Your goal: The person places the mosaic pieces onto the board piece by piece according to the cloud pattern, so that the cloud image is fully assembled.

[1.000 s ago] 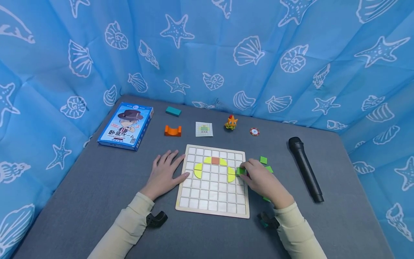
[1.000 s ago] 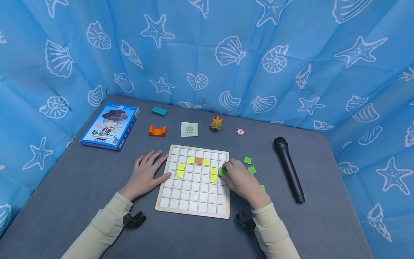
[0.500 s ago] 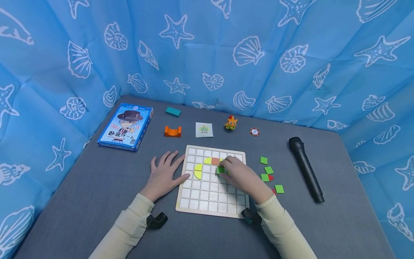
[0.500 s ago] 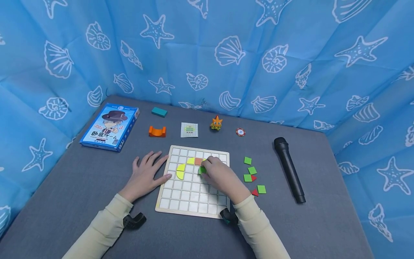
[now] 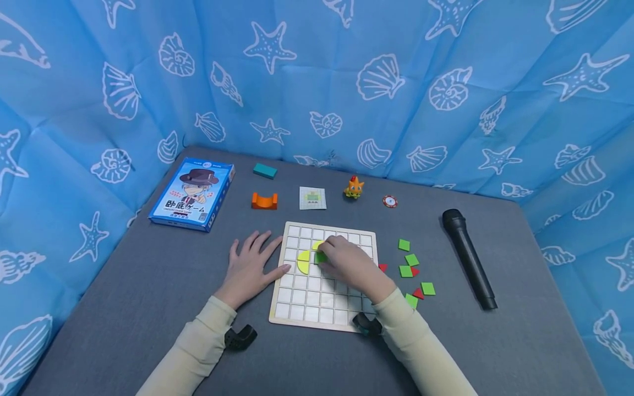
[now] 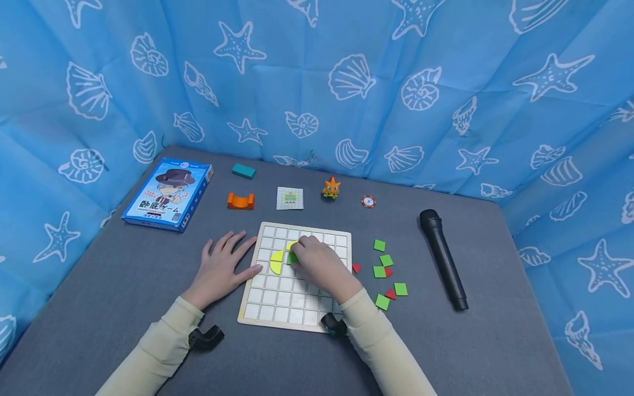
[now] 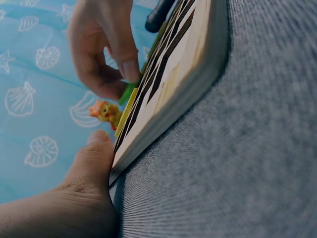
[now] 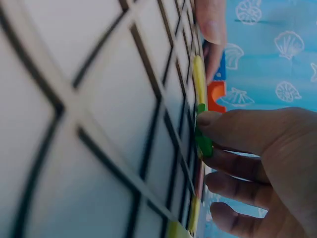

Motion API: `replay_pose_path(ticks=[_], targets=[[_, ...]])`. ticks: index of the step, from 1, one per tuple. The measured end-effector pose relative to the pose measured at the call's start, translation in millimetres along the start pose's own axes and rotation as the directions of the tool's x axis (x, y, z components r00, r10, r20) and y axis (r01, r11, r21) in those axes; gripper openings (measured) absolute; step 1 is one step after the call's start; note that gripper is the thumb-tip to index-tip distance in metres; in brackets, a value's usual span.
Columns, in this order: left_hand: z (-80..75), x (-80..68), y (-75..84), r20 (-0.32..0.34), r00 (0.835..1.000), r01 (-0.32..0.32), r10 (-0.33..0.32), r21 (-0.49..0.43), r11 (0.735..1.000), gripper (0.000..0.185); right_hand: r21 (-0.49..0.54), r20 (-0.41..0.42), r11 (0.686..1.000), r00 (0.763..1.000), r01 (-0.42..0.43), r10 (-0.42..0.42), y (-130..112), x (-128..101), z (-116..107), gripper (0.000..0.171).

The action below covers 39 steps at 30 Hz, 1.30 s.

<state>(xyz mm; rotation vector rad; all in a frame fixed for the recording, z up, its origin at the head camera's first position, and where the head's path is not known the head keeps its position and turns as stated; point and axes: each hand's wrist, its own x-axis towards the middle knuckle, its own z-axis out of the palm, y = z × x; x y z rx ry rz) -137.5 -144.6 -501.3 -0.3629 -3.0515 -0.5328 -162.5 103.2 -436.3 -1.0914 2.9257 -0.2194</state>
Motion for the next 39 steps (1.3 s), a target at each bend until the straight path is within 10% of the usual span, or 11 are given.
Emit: replay_pose_path(ticks=[39], targets=[[2.1,0.4,-2.1,-0.015,0.999,-0.035,0.035,-0.001,0.999,0.069,-0.096,-0.018,0.995,0.999,0.027,-0.029,-7.8,9.3,5.0,0.026]])
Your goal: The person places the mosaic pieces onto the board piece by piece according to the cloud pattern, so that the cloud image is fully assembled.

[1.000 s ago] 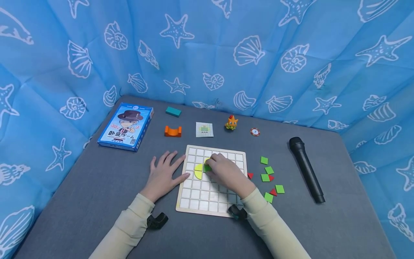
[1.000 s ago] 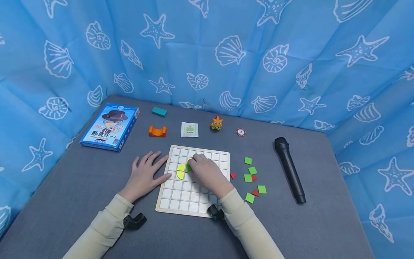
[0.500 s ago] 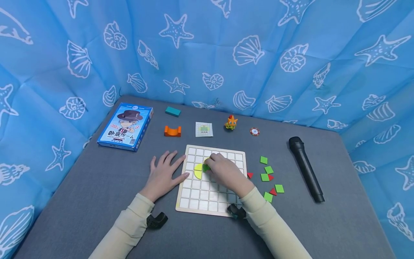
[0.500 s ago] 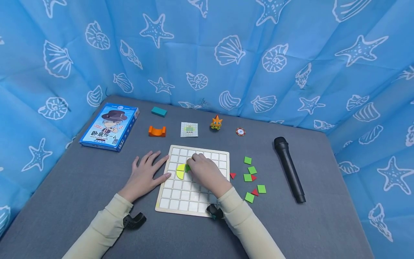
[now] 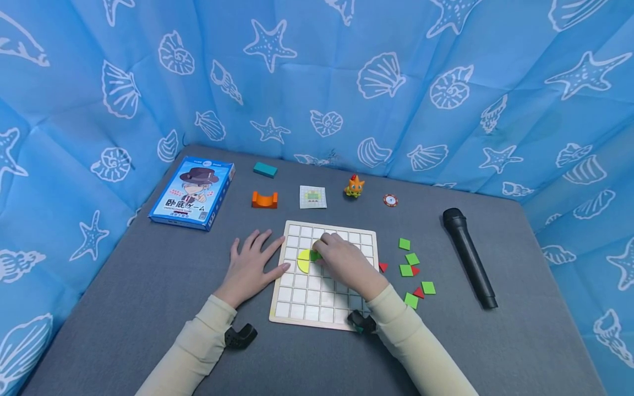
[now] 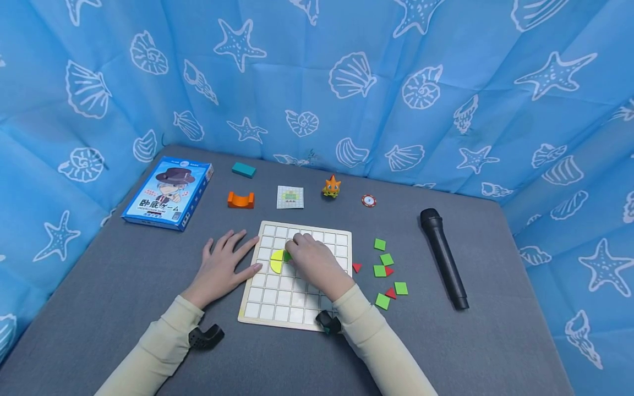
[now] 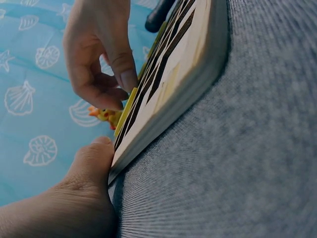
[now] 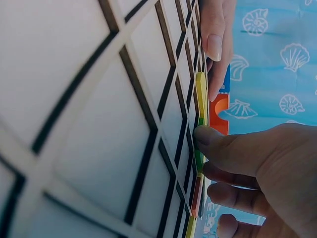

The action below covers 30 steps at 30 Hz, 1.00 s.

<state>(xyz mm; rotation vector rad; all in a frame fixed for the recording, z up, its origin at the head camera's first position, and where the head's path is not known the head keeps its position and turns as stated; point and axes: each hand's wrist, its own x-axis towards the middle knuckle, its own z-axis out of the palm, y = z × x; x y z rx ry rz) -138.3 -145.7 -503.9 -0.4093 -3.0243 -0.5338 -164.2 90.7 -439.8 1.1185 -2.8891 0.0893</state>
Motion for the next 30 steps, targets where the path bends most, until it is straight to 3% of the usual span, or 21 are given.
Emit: replay_pose_path(ticks=[14,22,26,30], targets=[[-0.5,0.4,-1.6,-0.002,1.000,-0.003,0.003,0.000,1.000,0.069,0.007,-0.005,1.000,1.000,0.003,-0.003,-1,-2,-2,0.021],[0.0,0.7,-1.2,-0.002,1.000,-0.004,0.004,-0.008,1.000,0.069,0.019,-0.014,1.000,1.000,0.000,0.001,0,-14,-15,0.021],[-0.4,0.5,-0.8,0.000,1.000,-0.003,0.003,-0.017,1.000,0.069,0.023,-0.007,0.998,0.998,-0.062,0.063,10,-27,-29,0.025],[-0.4,0.3,-0.8,0.001,1.000,-0.004,0.004,-0.027,1.000,0.069,0.032,0.048,0.982,0.982,-0.186,0.185,27,-43,-44,0.029]])
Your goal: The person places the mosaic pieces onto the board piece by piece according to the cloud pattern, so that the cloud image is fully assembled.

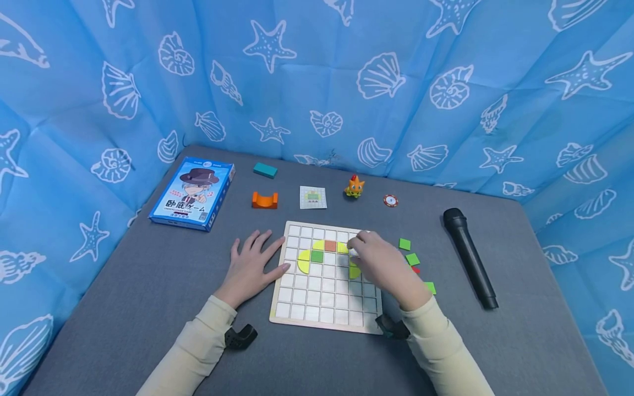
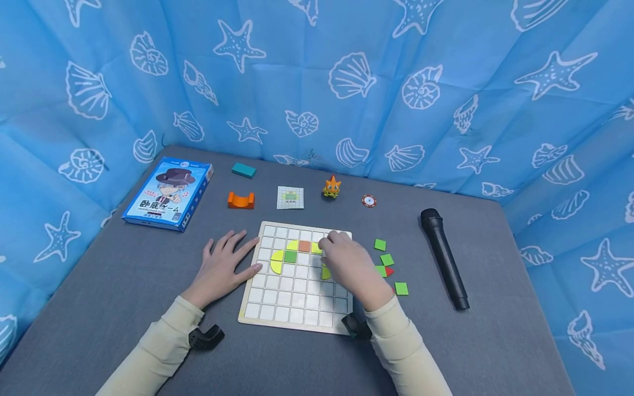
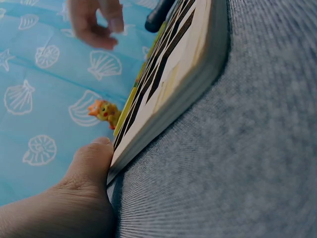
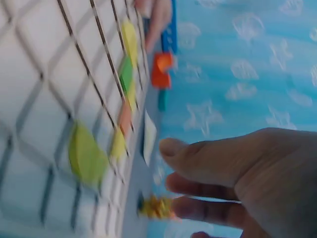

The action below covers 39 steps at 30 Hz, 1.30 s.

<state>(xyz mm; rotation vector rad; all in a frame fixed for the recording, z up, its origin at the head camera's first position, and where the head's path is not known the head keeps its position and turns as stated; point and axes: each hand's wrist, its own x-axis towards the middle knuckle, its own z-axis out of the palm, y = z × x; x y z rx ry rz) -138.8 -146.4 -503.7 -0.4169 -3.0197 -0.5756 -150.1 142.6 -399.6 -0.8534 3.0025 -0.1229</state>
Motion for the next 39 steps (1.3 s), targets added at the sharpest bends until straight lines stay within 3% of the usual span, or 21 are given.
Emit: replay_pose_path(ticks=[7,11,16,31,39], targets=[[-0.9,-1.2,-0.9,-0.007,1.000,0.001,-0.001,-0.007,1.000,0.068,0.029,0.039,0.989,0.989,-0.145,0.144,46,-27,-10,0.028],[-2.2,-2.1,-0.2,0.003,1.000,0.005,-0.005,-0.012,1.000,0.068,0.066,0.109,0.972,0.969,-0.228,0.220,69,-42,-7,0.027],[-3.3,-1.9,0.4,0.011,1.000,0.017,-0.017,-0.006,1.000,0.069,0.093,0.179,0.965,0.957,-0.246,0.227,88,-53,0,0.022],[-1.4,0.6,0.1,0.011,1.000,0.008,-0.008,-0.009,1.000,0.068,0.108,0.149,0.969,0.968,-0.220,0.203,93,-58,16,0.017],[-1.7,-0.1,0.9,0.016,1.000,0.011,-0.011,-0.015,1.000,0.069,0.085,0.118,0.974,0.973,-0.208,0.198,89,-56,22,0.031]])
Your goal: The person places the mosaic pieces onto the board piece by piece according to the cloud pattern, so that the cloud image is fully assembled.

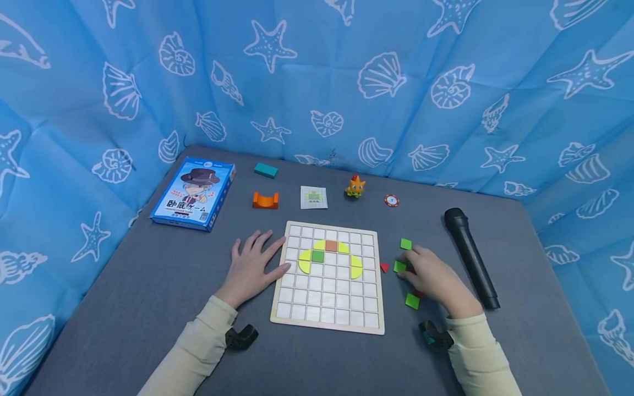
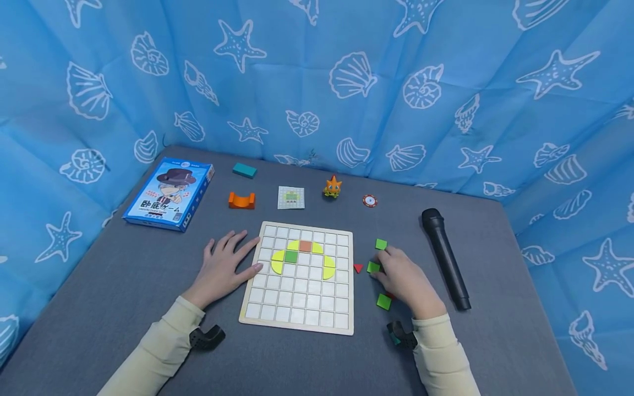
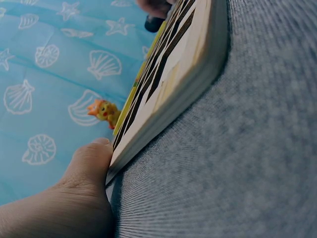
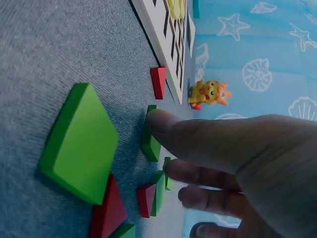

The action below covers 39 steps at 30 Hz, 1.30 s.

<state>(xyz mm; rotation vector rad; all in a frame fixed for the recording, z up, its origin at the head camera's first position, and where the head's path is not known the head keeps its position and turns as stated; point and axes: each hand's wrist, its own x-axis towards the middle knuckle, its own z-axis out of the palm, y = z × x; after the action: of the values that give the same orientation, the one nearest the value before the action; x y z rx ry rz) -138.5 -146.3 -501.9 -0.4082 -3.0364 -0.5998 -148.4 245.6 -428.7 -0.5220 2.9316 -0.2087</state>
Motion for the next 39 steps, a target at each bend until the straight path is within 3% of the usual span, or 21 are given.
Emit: replay_pose_path(ticks=[4,12,25,39], targets=[[-0.3,-0.1,0.2,0.005,1.000,0.010,-0.010,0.003,1.000,0.069,-0.021,-0.016,0.999,0.999,0.034,-0.034,-1,-1,-1,0.038],[0.4,0.1,0.2,0.011,1.000,0.015,-0.015,0.004,1.000,0.069,-0.026,0.008,0.999,1.000,0.027,-0.027,-3,-1,0,0.031],[-0.6,0.4,0.3,0.015,1.000,0.016,-0.016,0.010,1.000,0.069,-0.011,-0.038,0.999,0.998,0.044,-0.045,-6,-1,2,0.030],[-1.4,0.1,0.8,0.025,0.999,0.021,-0.021,0.007,1.000,0.070,-0.008,-0.109,0.983,0.977,0.181,-0.181,-43,15,-1,0.030]])
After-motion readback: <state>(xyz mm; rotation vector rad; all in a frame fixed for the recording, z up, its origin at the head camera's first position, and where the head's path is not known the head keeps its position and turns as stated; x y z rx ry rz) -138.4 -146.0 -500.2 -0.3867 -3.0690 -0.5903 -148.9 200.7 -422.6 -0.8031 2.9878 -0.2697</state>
